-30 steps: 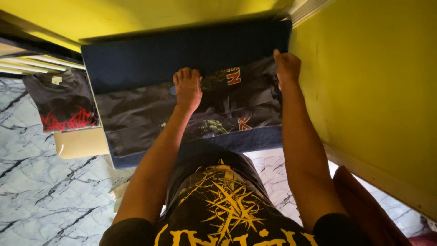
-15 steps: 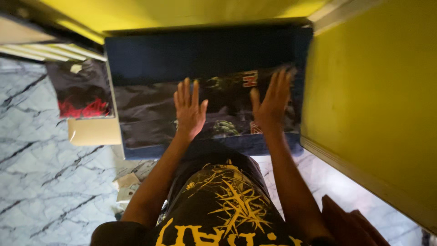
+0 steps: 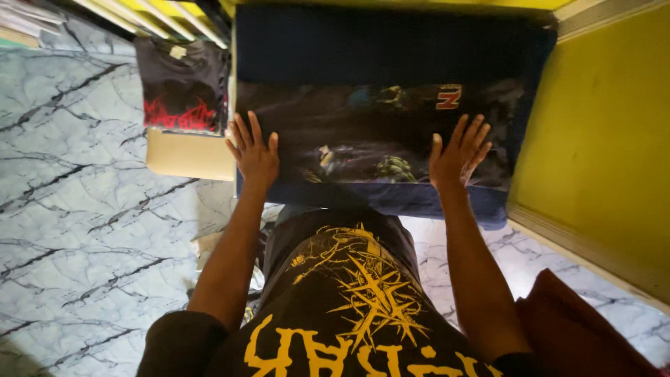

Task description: The person folds two shirts one by one by laying them on a flat surface, folding the sides and bottom, and then placing them on a chair.

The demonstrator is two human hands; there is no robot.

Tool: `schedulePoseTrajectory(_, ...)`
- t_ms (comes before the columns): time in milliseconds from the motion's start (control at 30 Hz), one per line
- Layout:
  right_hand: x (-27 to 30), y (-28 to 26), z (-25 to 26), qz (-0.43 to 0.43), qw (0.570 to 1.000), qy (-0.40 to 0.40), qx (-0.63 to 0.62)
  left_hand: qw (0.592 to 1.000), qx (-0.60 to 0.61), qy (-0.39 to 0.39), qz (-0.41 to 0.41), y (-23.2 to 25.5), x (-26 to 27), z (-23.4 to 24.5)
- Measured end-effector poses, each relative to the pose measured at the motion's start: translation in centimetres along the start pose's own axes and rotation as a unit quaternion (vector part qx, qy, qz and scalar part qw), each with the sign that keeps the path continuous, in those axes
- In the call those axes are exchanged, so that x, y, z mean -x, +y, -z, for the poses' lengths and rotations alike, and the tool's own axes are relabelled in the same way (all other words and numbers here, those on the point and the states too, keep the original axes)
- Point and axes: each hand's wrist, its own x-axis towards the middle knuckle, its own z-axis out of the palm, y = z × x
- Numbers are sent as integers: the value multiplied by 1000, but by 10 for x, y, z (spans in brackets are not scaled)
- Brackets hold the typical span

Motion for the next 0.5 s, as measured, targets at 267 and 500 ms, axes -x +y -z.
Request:
schedulePoseTrajectory(267, 47, -90, -35, -45, 993, 45, -103, 995, 30, -31, -90, -26, 36, 25)
schedulePoseTrajectory(500, 49, -118, -19, -117, 989, -41, -86, 980, 95, -1, -176, -29, 1, 39)
